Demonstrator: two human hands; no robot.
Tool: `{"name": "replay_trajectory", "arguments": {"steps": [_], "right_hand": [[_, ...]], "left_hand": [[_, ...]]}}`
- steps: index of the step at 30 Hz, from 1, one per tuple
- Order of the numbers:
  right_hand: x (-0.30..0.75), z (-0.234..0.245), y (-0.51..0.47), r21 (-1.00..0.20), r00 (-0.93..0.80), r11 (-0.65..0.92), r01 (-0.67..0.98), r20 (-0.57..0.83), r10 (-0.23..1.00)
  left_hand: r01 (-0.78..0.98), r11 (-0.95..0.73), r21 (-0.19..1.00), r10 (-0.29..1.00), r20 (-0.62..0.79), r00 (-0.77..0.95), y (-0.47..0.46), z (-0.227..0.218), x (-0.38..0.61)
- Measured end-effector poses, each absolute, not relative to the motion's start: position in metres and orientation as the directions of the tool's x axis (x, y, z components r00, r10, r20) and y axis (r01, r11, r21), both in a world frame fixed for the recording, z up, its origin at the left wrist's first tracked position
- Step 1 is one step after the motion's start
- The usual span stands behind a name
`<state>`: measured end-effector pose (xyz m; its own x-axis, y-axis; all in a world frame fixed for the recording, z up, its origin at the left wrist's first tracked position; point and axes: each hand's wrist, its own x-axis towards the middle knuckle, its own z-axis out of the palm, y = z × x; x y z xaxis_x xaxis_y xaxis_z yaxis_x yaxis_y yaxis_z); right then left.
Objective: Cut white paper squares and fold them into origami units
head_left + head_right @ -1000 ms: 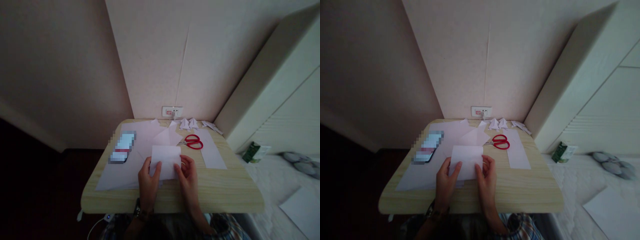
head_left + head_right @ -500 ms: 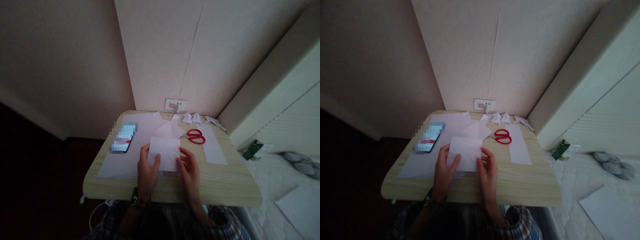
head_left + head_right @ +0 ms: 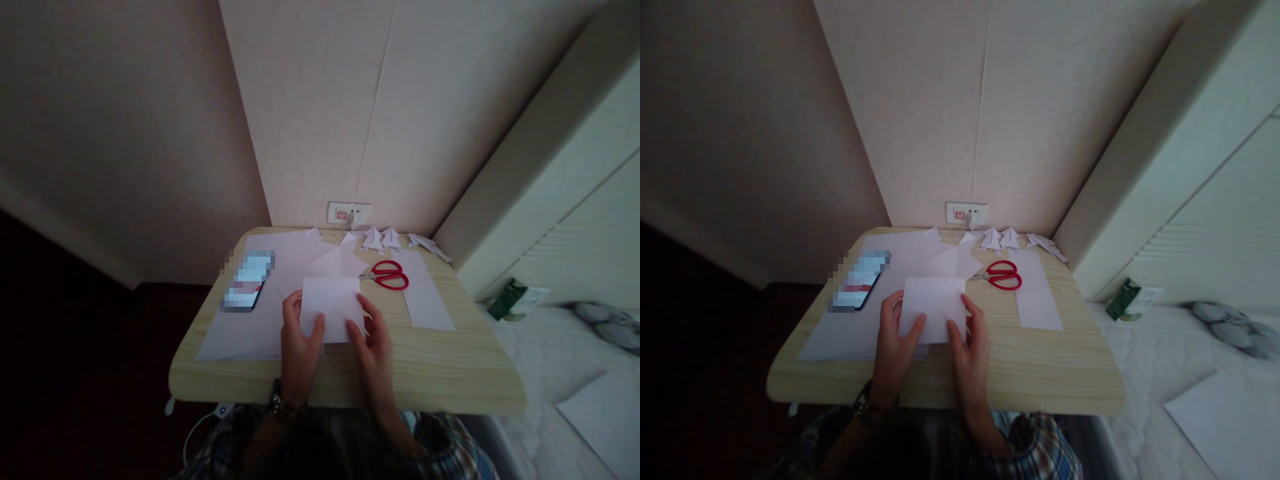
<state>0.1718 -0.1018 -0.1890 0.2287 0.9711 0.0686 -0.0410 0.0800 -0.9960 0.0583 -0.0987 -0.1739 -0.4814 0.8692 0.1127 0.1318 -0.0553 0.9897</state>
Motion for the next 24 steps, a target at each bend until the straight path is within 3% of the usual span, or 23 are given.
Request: {"name": "replay_trajectory", "arguments": {"steps": [24], "right_hand": [[0.168,-0.187,-0.102,-0.988,0.246,0.118,-0.104,0.090,0.965]], "left_hand": [[0.199,-0.131,0.971,0.889,0.204,-0.411,-0.107,-0.166,0.058]]}}
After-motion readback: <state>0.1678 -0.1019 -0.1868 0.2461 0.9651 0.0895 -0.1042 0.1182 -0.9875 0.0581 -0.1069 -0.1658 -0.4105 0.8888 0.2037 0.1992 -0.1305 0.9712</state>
